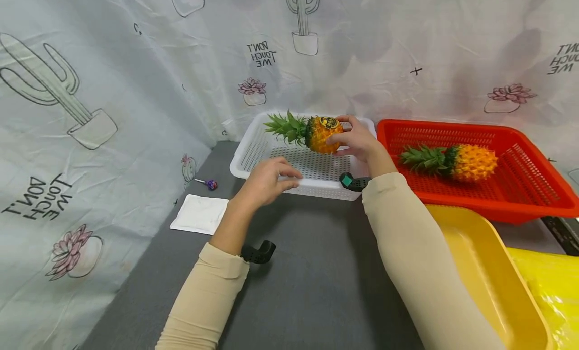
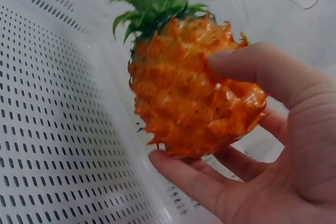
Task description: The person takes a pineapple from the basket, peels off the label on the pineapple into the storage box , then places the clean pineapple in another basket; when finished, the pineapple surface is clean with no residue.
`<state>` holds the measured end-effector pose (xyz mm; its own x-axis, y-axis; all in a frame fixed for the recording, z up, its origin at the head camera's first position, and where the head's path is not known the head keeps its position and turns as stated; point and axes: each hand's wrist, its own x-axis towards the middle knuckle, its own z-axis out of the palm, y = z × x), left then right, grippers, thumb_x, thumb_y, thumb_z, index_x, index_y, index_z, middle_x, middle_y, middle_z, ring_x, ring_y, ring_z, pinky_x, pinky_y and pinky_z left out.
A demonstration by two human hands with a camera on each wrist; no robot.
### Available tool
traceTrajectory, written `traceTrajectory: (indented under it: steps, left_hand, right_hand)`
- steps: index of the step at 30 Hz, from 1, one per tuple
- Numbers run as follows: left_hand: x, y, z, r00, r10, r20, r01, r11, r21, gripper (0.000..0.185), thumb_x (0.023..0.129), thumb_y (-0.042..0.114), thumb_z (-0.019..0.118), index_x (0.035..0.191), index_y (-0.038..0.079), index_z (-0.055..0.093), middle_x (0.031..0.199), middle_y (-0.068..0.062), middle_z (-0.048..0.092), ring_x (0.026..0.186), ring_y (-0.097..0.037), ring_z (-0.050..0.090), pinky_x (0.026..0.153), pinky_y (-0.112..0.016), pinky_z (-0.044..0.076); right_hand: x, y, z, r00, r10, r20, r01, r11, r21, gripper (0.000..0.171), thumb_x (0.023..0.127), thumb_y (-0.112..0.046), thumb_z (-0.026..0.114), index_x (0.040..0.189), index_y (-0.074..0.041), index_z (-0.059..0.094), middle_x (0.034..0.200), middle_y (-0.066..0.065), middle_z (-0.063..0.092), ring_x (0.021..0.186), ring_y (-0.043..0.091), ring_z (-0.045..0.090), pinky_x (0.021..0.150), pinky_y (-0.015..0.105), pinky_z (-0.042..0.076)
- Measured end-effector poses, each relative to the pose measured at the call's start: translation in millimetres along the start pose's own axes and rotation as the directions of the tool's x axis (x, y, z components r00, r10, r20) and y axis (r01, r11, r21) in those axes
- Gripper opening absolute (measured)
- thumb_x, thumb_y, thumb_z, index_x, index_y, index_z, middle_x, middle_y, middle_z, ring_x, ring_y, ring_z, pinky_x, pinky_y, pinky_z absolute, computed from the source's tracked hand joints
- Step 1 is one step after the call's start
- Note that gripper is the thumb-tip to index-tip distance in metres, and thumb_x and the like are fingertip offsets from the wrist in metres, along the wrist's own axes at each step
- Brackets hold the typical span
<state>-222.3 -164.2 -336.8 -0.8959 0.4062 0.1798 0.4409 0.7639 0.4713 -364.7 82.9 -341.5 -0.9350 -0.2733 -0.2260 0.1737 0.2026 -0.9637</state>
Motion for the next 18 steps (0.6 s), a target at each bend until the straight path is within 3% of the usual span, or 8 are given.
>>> traceTrajectory:
  steps: [9, 18]
  left_hand:
    - [-0.3, -0.2, 1.5, 1.0, -0.023, -0.001, 0.023, 1.0, -0.019, 0.019, 0.096, 0.019, 0.074, 0.113, 0.013, 0.081, 0.111, -0.006, 0.071, 0.103, -0.027, 0.064, 0.088, -0.044, 0.051]
    - [1.9, -3.0, 3.9, 1.0, -0.004, 0.001, 0.004, 1.0, -0.013, 0.019, 0.096, 0.02, 0.074, 0.113, 0.013, 0.081, 0.11, -0.005, 0.07, 0.103, -0.027, 0.066, 0.088, -0.044, 0.052]
  right_hand:
    - [-24.4, -26.2, -4.7, 1.0, -0.016, 0.003, 0.015, 0.99, 0.137, 0.084, 0.092, -0.007, 0.075, 0.159, -0.026, 0.029, 0.157, 0.015, 0.037, 0.13, 0.039, 0.056, 0.108, 0.059, 0.048]
    - [-68.3, -40.3, -5.2, 1.0, -0.008, 0.016, 0.007, 0.999, 0.035, 0.079, 0.094, -0.014, 0.074, 0.158, -0.023, 0.029, 0.15, 0.014, 0.04, 0.128, 0.037, 0.059, 0.095, 0.049, 0.058]
